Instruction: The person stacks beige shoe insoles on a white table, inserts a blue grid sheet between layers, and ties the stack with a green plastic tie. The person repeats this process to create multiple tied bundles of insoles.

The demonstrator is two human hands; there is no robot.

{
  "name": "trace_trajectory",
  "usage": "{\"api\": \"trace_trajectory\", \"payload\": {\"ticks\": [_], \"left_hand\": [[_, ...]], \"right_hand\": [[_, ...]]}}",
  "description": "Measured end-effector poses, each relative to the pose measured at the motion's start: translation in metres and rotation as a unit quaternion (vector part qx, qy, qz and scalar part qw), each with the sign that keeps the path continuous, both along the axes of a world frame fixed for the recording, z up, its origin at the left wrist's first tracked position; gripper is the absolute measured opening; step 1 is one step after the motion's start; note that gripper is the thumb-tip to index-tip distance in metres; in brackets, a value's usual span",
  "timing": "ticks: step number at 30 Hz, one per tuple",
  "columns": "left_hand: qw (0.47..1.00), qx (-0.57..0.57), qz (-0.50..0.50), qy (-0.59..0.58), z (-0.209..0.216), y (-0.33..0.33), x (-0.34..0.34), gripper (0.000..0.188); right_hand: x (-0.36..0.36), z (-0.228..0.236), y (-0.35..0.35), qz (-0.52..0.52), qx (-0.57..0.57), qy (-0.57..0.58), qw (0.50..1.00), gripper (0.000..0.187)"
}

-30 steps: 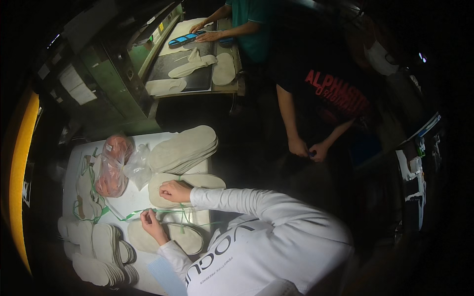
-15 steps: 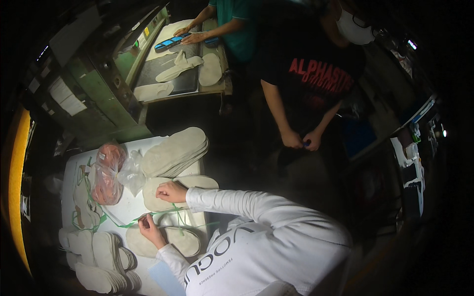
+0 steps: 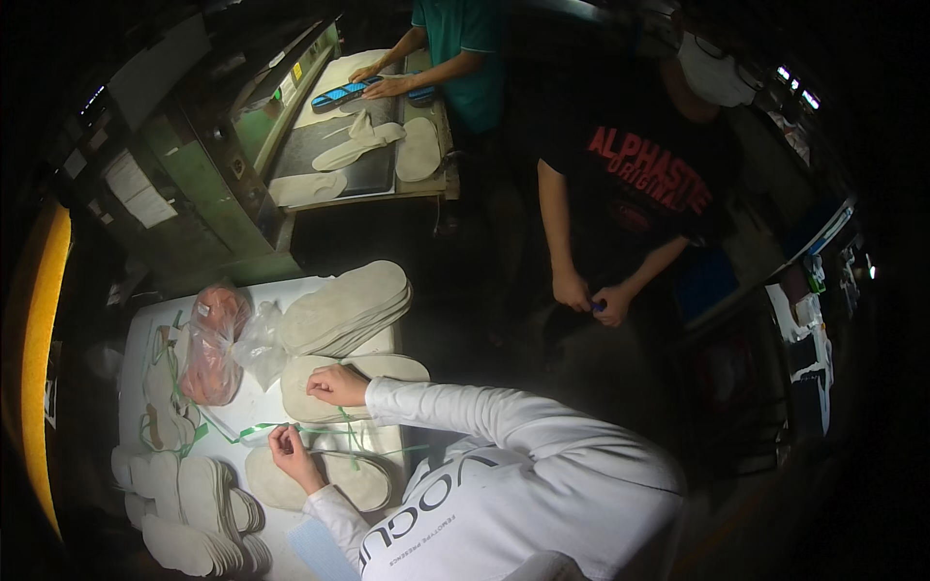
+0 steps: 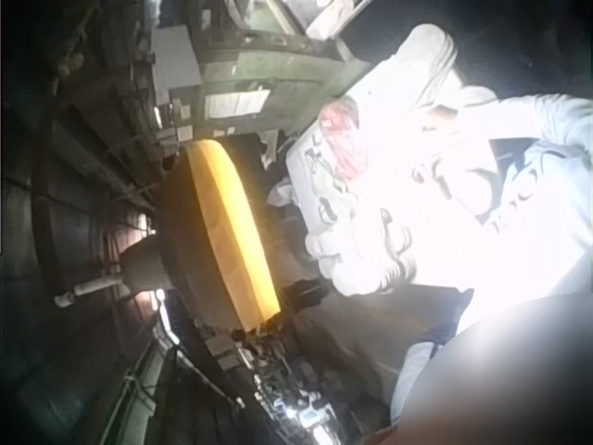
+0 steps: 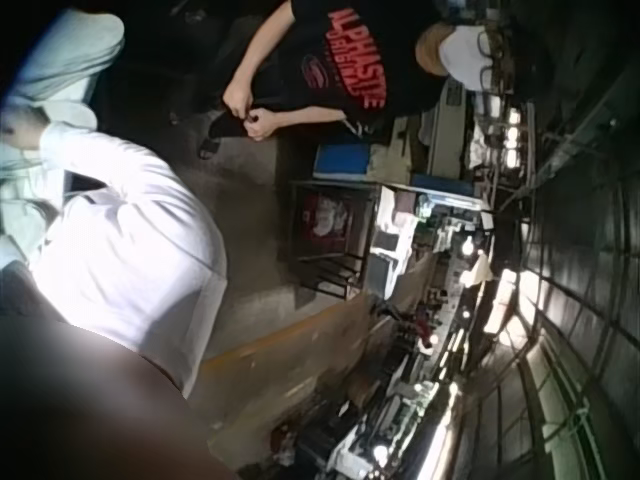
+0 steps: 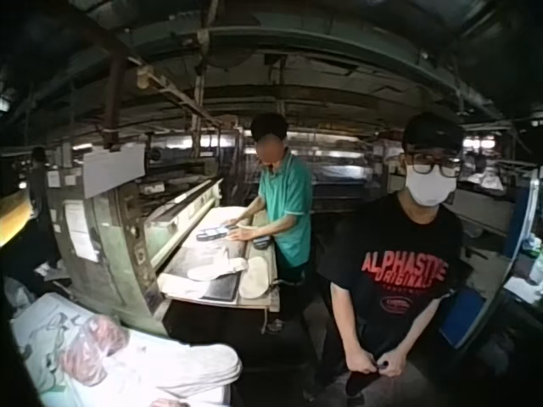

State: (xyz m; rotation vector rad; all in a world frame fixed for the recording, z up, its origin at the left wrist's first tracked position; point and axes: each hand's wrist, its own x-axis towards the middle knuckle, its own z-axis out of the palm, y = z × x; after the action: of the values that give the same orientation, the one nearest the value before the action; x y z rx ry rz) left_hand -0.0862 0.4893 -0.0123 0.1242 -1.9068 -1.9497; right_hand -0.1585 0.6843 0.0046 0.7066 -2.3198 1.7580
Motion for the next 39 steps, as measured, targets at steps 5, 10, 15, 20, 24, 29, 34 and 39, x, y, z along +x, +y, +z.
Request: {"api": "trace_trajectory", "payload": {"ticks": [5, 10, 15, 20, 24, 29, 34, 39], "left_hand": [[1.0, 0.0, 0.006, -0.007, 0.0, 0.001, 0.0, 0.011], [1.0, 0.003, 0.012, -0.012, 0.003, 0.003, 0.002, 0.01], [1.0, -0.008, 0.016, -0.008, 0.005, 0.004, 0.003, 0.011], [0.999, -0.022, 0.021, -0.02, 0.009, 0.006, 0.005, 0.011], [0.999, -0.028, 0.019, -0.013, 0.01, 0.006, 0.006, 0.009], [1.0, -0.024, 0.016, -0.007, 0.007, 0.004, 0.006, 0.007], [1.0, -0.016, 0.014, -0.003, 0.005, 0.004, 0.005, 0.008], [1.0, -0.017, 0.021, -0.016, 0.006, 0.006, 0.007, 0.008]], "right_hand": [[0.0, -0.001, 0.001, 0.002, 0.002, 0.031, 1.0, 0.007], [0.003, 0.002, 0.001, -0.004, 0.0, 0.005, 1.0, 0.007], [0.004, 0.002, 0.002, -0.006, 0.013, 0.028, 0.999, 0.007], [0.004, 0.001, 0.003, -0.012, 0.017, 0.024, 0.999, 0.007], [0.004, 0.001, 0.003, -0.008, 0.003, 0.009, 1.0, 0.008], [0.004, 0.001, 0.002, -0.005, -0.005, 0.016, 1.0, 0.007], [0.003, -0.004, 0.002, -0.006, -0.003, 0.022, 1.0, 0.007], [0.005, 0.0, 0.002, -0.017, 0.007, 0.014, 1.0, 0.007]]}}
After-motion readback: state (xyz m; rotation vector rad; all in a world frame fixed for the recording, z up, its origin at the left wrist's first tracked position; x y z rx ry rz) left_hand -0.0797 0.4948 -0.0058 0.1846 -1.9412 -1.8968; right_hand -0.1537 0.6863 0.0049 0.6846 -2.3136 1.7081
